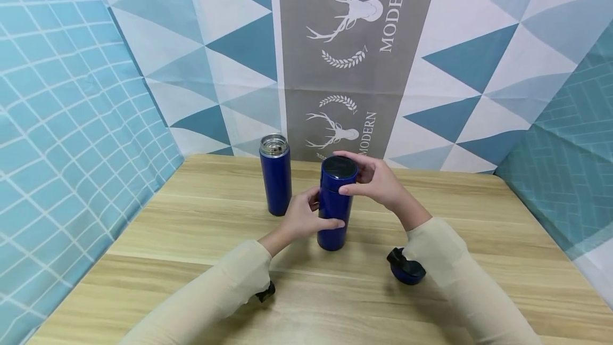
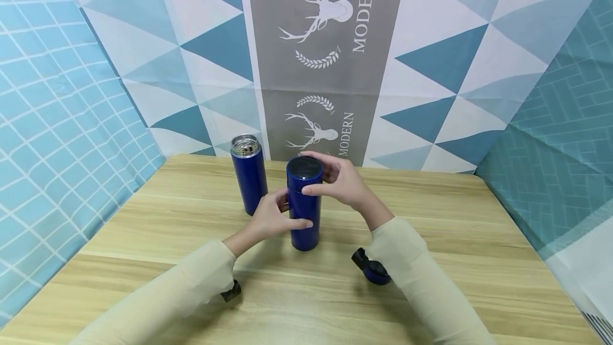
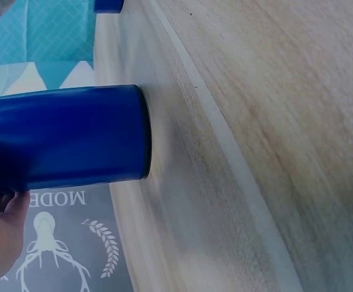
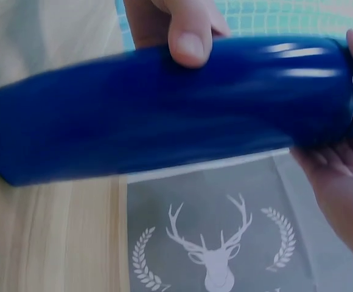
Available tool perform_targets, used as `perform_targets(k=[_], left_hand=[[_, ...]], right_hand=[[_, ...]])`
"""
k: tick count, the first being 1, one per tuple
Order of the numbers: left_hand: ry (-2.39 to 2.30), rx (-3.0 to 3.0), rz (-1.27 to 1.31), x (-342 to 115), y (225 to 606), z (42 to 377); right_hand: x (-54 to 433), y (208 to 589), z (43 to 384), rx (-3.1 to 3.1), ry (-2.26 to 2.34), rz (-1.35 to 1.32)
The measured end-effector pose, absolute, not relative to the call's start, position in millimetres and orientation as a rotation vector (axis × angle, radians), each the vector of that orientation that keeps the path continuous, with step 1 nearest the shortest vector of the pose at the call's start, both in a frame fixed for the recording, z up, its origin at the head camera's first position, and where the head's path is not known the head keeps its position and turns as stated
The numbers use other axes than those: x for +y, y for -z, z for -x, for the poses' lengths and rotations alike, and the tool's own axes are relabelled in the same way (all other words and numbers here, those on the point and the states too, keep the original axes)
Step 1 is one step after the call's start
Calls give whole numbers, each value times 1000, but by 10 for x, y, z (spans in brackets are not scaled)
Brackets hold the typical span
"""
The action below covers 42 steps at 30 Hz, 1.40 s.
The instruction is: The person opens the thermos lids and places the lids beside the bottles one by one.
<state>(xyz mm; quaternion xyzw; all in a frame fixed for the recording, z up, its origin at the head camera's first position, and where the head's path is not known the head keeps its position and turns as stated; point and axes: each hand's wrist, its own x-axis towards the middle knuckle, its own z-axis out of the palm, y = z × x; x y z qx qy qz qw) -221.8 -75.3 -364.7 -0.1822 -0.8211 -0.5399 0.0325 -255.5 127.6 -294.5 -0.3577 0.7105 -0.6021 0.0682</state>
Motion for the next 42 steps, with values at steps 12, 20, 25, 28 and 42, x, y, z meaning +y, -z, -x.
perform_targets(k=[12, 20, 25, 28, 42], left_hand=[[1658, -2534, 562, -745, 3646, 2220], [1656, -2535, 563, -738, 3651, 2214], [1660, -2515, 560, -738, 3659, 2210], [1655, -2496, 560, -742, 3657, 2216], [1654, -2482, 581, -730, 3665, 2238]], right_hand=[[1324, 2949, 2660, 1945, 1769, 1170], [1317, 2962, 2564, 1989, 1811, 1197], [1288, 2944, 2443, 2165, 1856, 1174], [1245, 2895, 2335, 2302, 1866, 1107], [1119, 2814, 2166, 2596, 1898, 878]])
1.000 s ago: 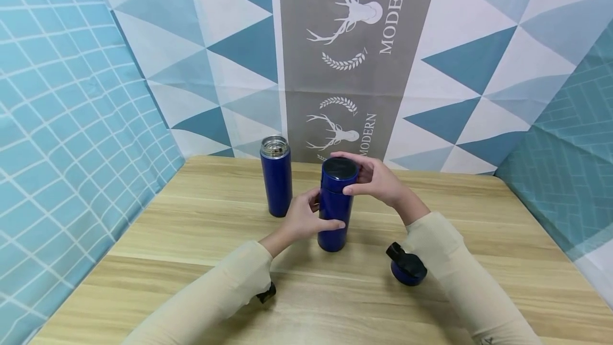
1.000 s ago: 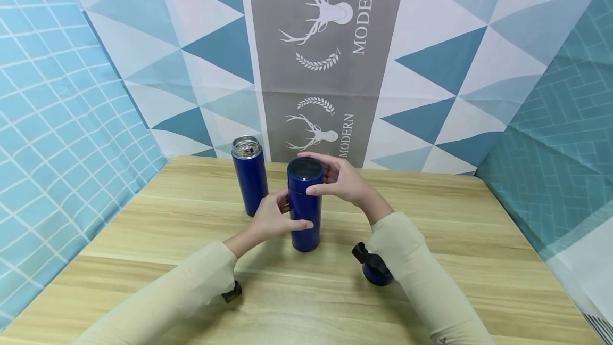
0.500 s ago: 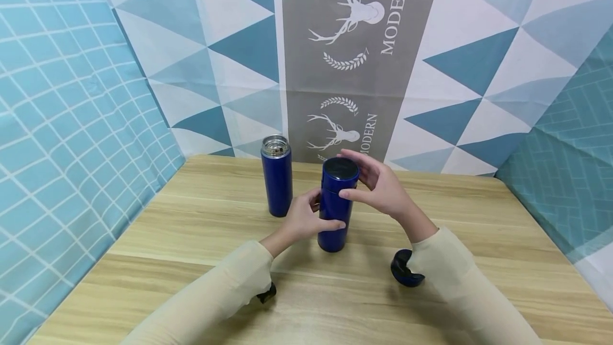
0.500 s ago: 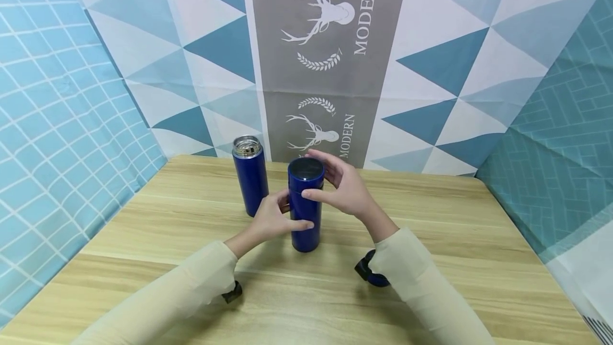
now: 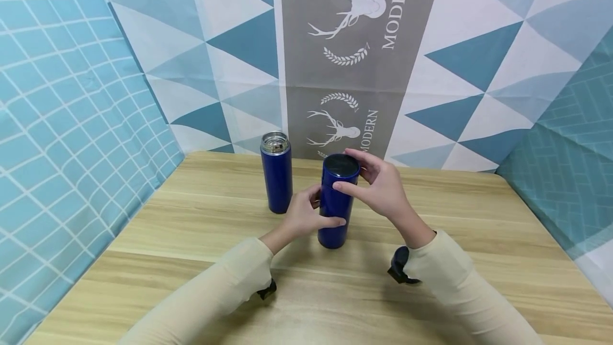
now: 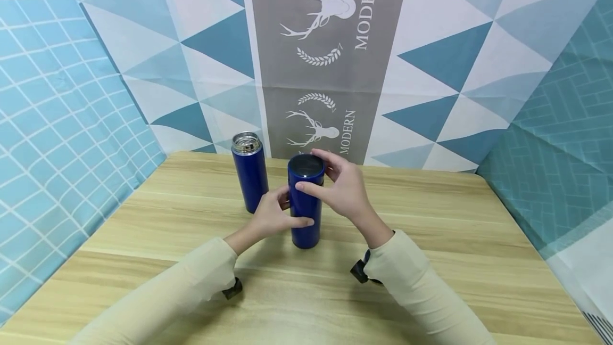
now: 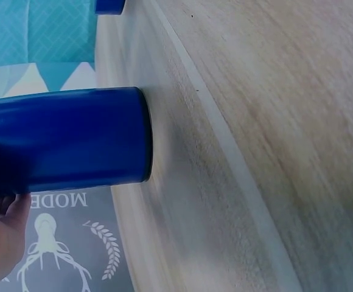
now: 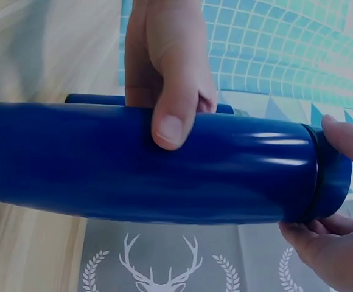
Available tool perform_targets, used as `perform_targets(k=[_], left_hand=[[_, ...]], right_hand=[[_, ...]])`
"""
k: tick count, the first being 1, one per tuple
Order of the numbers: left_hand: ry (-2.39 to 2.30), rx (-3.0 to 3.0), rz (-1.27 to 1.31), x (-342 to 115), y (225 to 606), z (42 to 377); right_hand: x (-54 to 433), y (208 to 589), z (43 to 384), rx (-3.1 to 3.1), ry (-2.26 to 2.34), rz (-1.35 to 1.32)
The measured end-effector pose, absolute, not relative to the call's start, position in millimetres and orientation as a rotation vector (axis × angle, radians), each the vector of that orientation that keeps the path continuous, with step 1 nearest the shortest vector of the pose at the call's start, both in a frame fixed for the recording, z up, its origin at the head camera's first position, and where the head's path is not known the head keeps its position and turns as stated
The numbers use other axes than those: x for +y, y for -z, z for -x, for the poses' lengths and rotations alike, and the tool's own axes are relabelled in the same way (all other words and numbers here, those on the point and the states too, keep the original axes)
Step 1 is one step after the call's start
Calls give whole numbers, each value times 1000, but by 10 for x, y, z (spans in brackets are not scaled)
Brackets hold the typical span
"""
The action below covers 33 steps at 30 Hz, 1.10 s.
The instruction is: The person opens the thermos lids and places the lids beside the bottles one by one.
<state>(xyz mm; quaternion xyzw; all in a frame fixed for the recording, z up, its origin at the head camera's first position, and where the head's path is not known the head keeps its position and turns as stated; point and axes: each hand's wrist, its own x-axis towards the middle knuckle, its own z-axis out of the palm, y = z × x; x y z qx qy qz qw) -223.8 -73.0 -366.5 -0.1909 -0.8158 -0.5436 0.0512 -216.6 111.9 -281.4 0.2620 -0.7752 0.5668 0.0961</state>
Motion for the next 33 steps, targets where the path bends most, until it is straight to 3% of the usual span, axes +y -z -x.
perform_targets(k=[7, 23, 33], left_hand=[[1665, -2477, 595, -736, 3660, 2230], [1666, -2496, 550, -735, 3649, 2213], [1658, -2484, 549, -737, 3659, 2213]], right_hand=[[1175, 2790, 2268, -2345, -1778, -816], [1327, 2751, 2641, -2402, -1741, -1260], [1334, 2738, 2711, -2362, -1809, -1393]])
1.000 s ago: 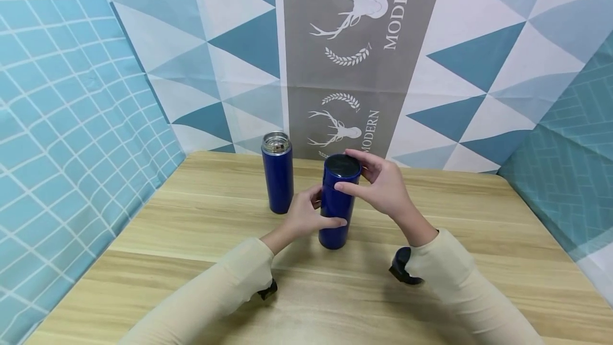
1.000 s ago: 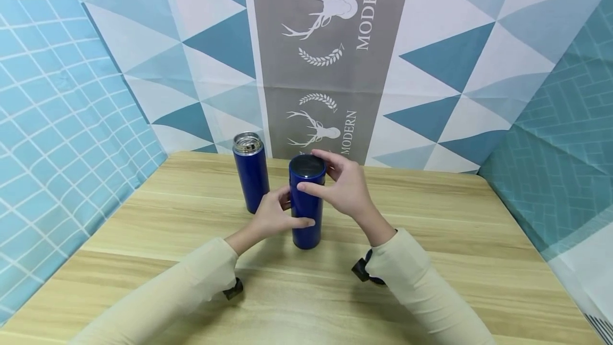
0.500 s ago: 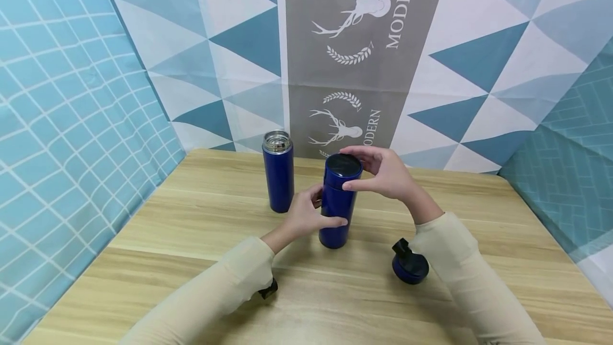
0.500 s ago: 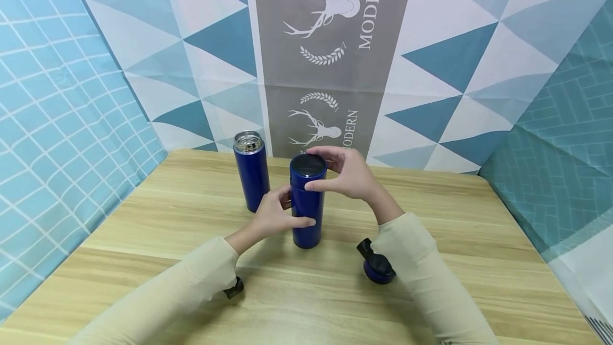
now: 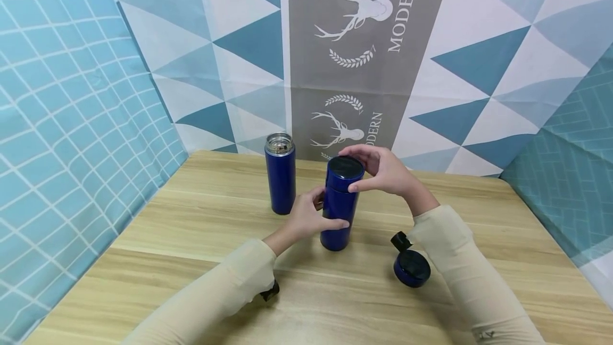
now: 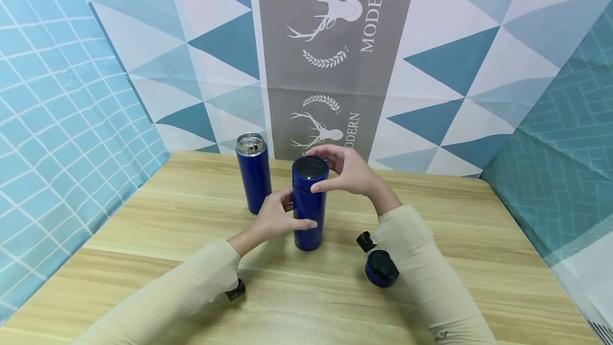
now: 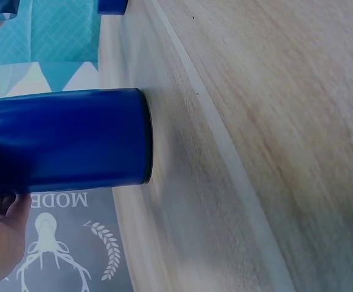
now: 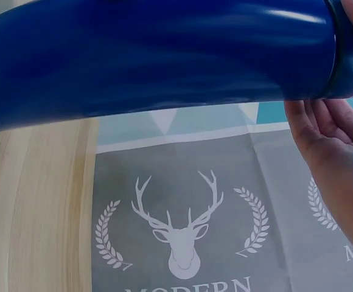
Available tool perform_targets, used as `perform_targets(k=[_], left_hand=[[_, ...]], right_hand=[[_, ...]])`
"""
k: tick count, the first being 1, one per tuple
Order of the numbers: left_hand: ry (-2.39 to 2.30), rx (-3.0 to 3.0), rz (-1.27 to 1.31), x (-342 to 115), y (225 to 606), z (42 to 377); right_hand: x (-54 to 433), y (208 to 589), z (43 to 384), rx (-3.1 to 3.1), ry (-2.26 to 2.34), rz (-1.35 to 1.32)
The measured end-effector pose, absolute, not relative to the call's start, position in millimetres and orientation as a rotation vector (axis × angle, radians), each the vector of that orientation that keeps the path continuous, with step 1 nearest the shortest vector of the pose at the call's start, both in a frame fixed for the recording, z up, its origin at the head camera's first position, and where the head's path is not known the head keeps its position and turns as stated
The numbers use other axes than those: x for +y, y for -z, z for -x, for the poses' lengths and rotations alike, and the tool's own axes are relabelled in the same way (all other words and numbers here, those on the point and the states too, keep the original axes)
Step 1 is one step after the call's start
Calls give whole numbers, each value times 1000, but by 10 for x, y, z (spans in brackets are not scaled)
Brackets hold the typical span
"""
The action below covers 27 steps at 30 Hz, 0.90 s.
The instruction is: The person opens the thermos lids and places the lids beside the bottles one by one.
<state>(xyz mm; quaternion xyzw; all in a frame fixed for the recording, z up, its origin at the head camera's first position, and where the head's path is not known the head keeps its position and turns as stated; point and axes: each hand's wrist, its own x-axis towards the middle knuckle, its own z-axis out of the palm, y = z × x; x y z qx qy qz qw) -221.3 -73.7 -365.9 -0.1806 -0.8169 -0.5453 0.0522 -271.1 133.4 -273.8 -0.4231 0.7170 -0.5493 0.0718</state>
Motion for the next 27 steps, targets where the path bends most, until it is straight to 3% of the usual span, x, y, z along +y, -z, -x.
perform_targets(k=[14, 27], left_hand=[[1672, -2498, 529, -739, 3660, 2219], [1665, -2494, 562, -735, 3662, 2210]], right_hand=[[1336, 2789, 2638, 2272, 1613, 1319], [1266, 2803, 2309, 2456, 1711, 858]])
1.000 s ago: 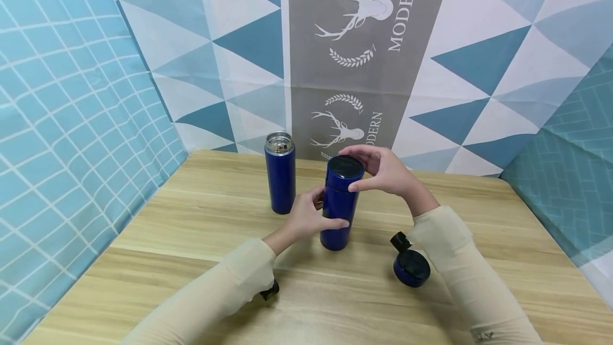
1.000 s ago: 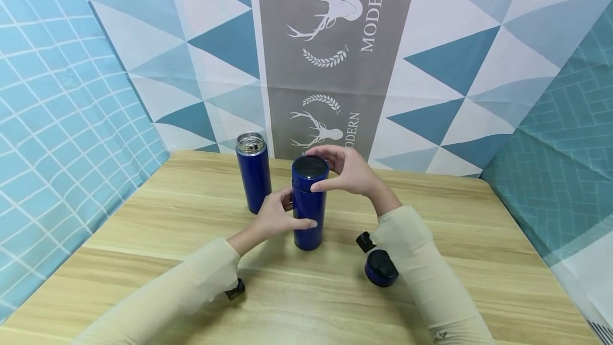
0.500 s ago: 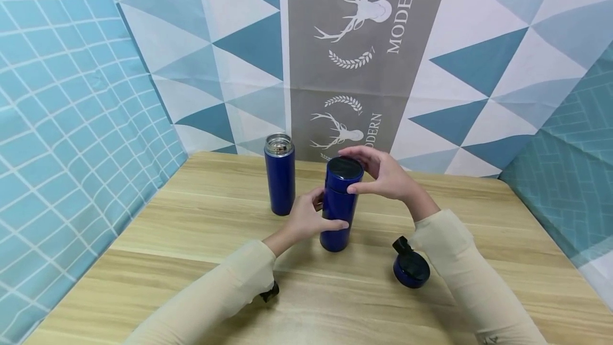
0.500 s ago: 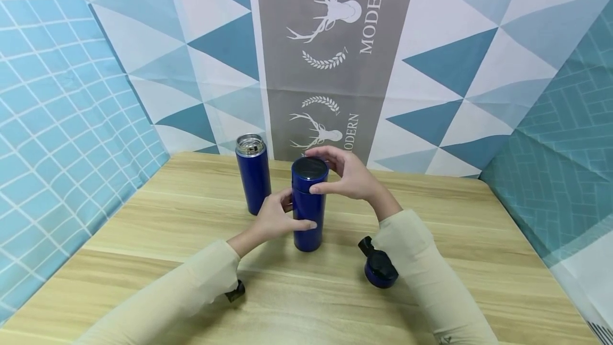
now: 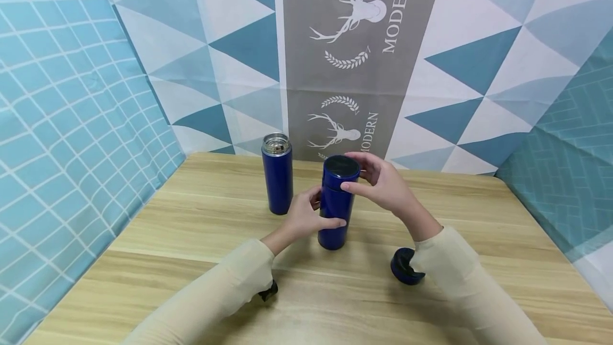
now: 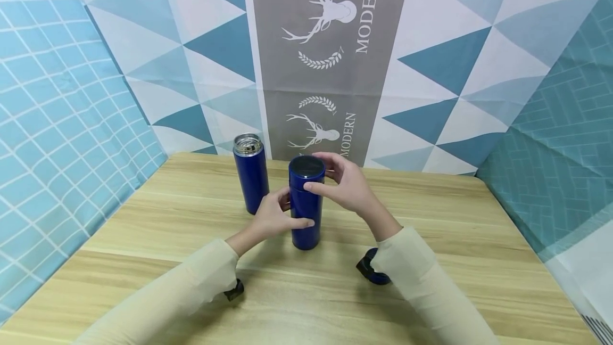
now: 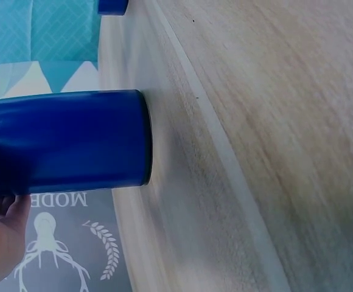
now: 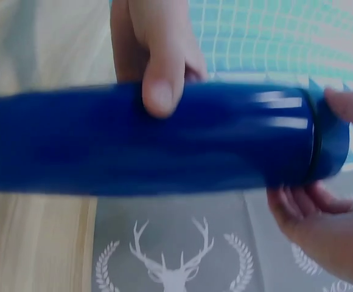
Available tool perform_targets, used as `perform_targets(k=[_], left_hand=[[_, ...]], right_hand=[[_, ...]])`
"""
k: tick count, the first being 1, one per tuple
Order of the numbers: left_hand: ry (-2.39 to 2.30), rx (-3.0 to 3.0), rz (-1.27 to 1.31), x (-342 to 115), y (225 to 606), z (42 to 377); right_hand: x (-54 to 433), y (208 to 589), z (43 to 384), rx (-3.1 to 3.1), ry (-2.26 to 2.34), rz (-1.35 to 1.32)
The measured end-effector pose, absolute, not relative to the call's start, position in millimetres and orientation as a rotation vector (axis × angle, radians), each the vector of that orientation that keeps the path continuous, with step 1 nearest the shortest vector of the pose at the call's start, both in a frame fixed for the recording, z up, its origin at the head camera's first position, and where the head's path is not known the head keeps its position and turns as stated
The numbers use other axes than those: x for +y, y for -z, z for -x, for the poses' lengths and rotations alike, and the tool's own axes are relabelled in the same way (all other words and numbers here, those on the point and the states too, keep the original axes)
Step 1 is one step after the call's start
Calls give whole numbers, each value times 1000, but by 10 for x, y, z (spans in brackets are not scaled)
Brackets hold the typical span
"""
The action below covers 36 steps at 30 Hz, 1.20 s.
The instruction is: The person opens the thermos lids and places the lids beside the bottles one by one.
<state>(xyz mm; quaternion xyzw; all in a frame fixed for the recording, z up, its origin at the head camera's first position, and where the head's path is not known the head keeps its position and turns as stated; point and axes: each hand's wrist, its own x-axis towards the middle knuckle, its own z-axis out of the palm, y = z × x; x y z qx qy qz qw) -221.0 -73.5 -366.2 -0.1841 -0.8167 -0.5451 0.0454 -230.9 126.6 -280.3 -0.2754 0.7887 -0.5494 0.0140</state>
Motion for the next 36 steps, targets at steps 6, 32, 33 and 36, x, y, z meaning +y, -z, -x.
perform_targets(k=[6, 32, 33, 36], left_hand=[[1671, -2478, 561, -737, 3653, 2196], [1694, -2469, 553, -737, 3634, 2213], [1690, -2473, 552, -737, 3637, 2213], [1681, -2484, 557, -739, 3645, 2207]], right_hand=[[1169, 2838, 2153, 2561, 1822, 777], [1336, 2868, 2580, 2238, 1787, 1086], [1345, 2870, 2609, 2214, 1778, 1115], [1367, 2871, 2666, 2154, 1761, 1183]])
